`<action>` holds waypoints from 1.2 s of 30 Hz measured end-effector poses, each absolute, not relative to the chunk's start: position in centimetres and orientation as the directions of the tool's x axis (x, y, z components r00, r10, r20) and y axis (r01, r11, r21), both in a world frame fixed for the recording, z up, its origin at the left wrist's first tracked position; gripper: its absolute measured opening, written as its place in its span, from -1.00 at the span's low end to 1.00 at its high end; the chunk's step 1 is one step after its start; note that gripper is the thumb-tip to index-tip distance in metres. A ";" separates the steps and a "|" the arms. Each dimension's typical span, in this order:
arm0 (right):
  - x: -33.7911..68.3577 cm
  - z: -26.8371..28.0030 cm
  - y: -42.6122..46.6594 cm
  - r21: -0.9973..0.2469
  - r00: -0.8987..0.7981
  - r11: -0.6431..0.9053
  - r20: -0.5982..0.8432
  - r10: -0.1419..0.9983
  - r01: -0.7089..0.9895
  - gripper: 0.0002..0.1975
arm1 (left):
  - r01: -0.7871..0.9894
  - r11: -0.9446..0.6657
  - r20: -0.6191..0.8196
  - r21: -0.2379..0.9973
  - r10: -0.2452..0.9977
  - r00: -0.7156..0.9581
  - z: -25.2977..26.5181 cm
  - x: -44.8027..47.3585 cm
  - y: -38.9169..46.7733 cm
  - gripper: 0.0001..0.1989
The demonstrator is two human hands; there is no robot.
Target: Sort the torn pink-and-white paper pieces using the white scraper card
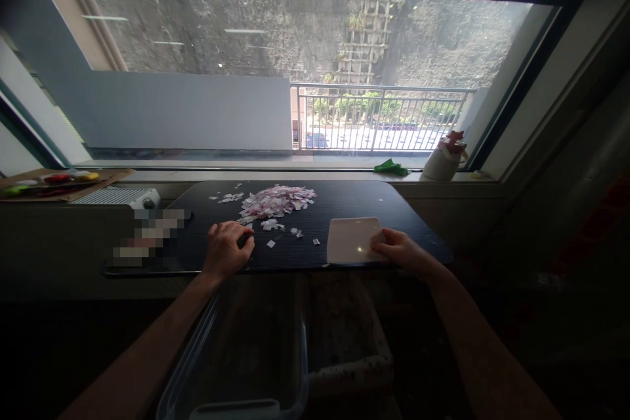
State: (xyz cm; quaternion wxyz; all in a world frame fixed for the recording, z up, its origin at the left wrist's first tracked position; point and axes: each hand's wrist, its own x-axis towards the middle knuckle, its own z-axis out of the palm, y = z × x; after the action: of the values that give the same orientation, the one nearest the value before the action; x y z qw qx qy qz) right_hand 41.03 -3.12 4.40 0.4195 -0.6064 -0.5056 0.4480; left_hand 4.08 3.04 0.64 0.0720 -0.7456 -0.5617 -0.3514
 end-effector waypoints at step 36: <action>39.9 5.5 -1.7 -0.960 0.125 -0.087 -0.055 0.991 0.268 -0.73 | 0.889 -0.350 0.588 0.294 0.800 0.120 0.7 4.1 3.0 -0.85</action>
State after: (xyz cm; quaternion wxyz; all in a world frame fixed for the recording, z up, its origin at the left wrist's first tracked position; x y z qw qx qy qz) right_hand 39.89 -1.66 5.47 0.4366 -0.6100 -0.5157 0.4140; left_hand 4.14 2.99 0.71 0.0650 -0.7457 -0.5662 -0.3452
